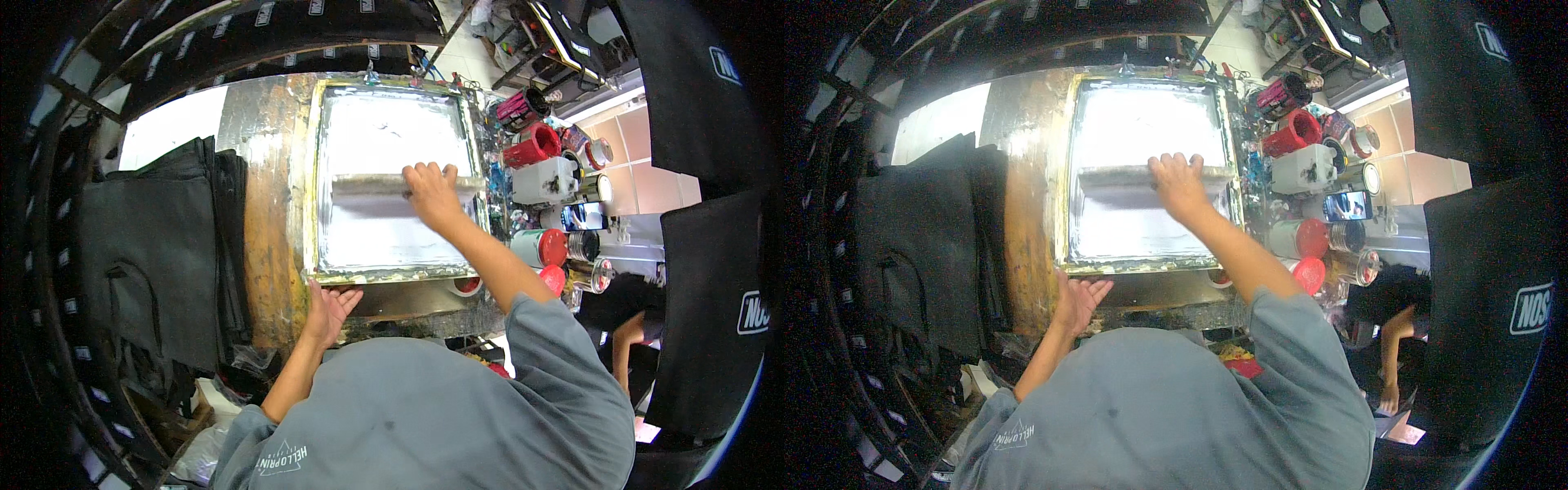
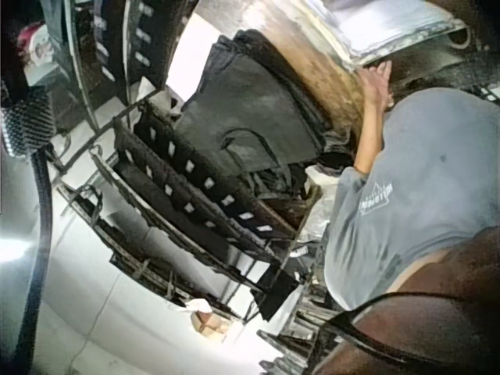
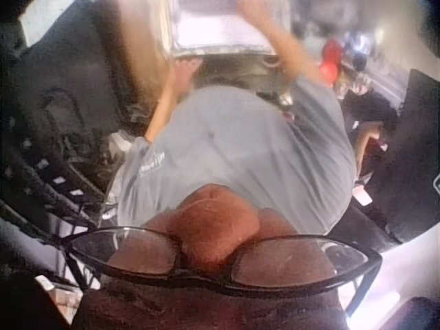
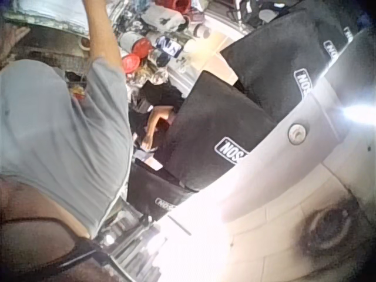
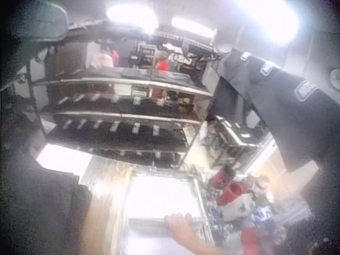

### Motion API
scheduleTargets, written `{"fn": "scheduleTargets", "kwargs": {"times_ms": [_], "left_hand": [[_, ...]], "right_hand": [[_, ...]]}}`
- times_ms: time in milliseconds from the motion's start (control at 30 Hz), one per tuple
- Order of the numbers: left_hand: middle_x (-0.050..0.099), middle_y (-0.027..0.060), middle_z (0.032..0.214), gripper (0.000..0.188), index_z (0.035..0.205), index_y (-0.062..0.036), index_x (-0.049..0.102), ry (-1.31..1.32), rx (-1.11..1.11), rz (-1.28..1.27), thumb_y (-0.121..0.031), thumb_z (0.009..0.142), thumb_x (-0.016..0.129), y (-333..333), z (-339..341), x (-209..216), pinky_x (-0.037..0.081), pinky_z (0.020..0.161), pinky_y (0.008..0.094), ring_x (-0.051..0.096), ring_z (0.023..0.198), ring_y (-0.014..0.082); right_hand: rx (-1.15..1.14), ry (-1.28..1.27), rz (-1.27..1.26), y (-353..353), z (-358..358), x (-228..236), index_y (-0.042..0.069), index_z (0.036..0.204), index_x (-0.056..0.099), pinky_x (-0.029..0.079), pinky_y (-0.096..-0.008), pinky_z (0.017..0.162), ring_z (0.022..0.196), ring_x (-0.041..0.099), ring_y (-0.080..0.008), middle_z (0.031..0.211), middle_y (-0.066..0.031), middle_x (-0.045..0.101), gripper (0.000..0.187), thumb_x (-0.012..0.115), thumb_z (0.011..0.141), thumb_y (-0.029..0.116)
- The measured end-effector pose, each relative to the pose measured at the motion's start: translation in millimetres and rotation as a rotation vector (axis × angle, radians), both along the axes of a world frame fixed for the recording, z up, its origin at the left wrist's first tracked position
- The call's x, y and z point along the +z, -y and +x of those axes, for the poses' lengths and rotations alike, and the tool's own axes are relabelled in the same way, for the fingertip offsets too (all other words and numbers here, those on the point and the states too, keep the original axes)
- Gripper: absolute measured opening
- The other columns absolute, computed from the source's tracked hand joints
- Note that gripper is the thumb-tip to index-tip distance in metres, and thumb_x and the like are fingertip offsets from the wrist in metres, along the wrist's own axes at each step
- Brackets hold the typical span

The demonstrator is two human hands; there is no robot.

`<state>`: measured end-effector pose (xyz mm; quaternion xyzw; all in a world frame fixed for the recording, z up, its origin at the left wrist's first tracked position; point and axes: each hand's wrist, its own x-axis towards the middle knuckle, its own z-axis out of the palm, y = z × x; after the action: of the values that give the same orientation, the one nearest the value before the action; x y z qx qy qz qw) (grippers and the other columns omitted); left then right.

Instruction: The person screen prints logos onto black bags by placing the bags on a platen, lowering a screen, and using a squeegee to apply white ink. The person also stirs the white ink in a container and adds it to the screen.

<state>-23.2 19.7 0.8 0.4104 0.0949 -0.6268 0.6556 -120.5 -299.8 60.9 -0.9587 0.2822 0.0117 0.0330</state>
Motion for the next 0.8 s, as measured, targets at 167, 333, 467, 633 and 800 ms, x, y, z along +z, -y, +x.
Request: {"fn": "scheduleTargets", "kwargs": {"times_ms": [167, 333, 467, 633, 800], "left_hand": [[0.006, 0.0408, 0.159, 0.121, 0.152, 0.0169, -0.020, 0.017, 0.037, 0.048, -0.079, 0.098, 0.031, 1.6, -3.7, 2.6, 0.037, 0.123, 0.0513, 0.035, 0.147, 0.0463], [0.028, 0.0347, 0.151, 0.107, 0.154, 0.0118, 0.005, 0.040, 0.051, 0.058, -0.076, 0.100, 0.032, 9.3, -1.7, 22.7, 0.039, 0.121, 0.0539, 0.041, 0.144, 0.0430], [-0.007, 0.0437, 0.160, 0.133, 0.147, 0.0146, -0.033, 0.090, -0.072, -0.107, -0.085, 0.091, 0.036, 1.8, 2.5, 10.4, 0.038, 0.121, 0.0535, 0.029, 0.150, 0.0466], [0.009, 0.0368, 0.155, 0.119, 0.149, 0.0122, -0.015, 0.037, 0.019, -0.006, -0.081, 0.095, 0.036, 4.3, -1.1, 11.0, 0.038, 0.121, 0.0538, 0.035, 0.144, 0.0428], [-0.003, 0.0389, 0.158, 0.125, 0.149, 0.0116, -0.024, 0.040, -0.014, -0.051, -0.083, 0.094, 0.036, 3.5, 1.4, 6.7, 0.037, 0.121, 0.0543, 0.026, 0.149, 0.0468]], "right_hand": [[-0.010, 0.052, -0.047, 79.8, 39.3, -20.8, 0.014, 0.127, 0.054, 0.031, -0.0579, 0.103, 0.118, 0.055, -0.0287, 0.116, -0.0082, 0.061, 0.050, 0.080, 0.085, 0.022], [-0.009, -0.033, 0.017, 127.7, 70.0, -7.5, 0.013, 0.128, 0.053, 0.032, -0.0594, 0.101, 0.120, 0.056, -0.0312, 0.120, -0.0098, 0.063, 0.054, 0.082, 0.084, 0.025], [-0.102, 0.091, -0.022, 146.7, 76.6, 5.6, 0.012, 0.130, 0.054, 0.034, -0.0584, 0.097, 0.121, 0.056, -0.0313, 0.122, -0.0085, 0.063, 0.056, 0.081, 0.083, 0.025], [-0.070, 0.166, -0.287, 167.9, 91.9, -24.6, 0.013, 0.125, 0.055, 0.035, -0.0554, 0.095, 0.117, 0.057, -0.0286, 0.116, -0.0061, 0.062, 0.047, 0.078, 0.084, 0.020], [-0.125, 0.129, -0.288, 144.6, 96.3, -46.7, 0.015, 0.123, 0.057, 0.035, -0.0576, 0.095, 0.117, 0.057, -0.0284, 0.115, -0.0063, 0.063, 0.039, 0.072, 0.087, 0.015]]}}
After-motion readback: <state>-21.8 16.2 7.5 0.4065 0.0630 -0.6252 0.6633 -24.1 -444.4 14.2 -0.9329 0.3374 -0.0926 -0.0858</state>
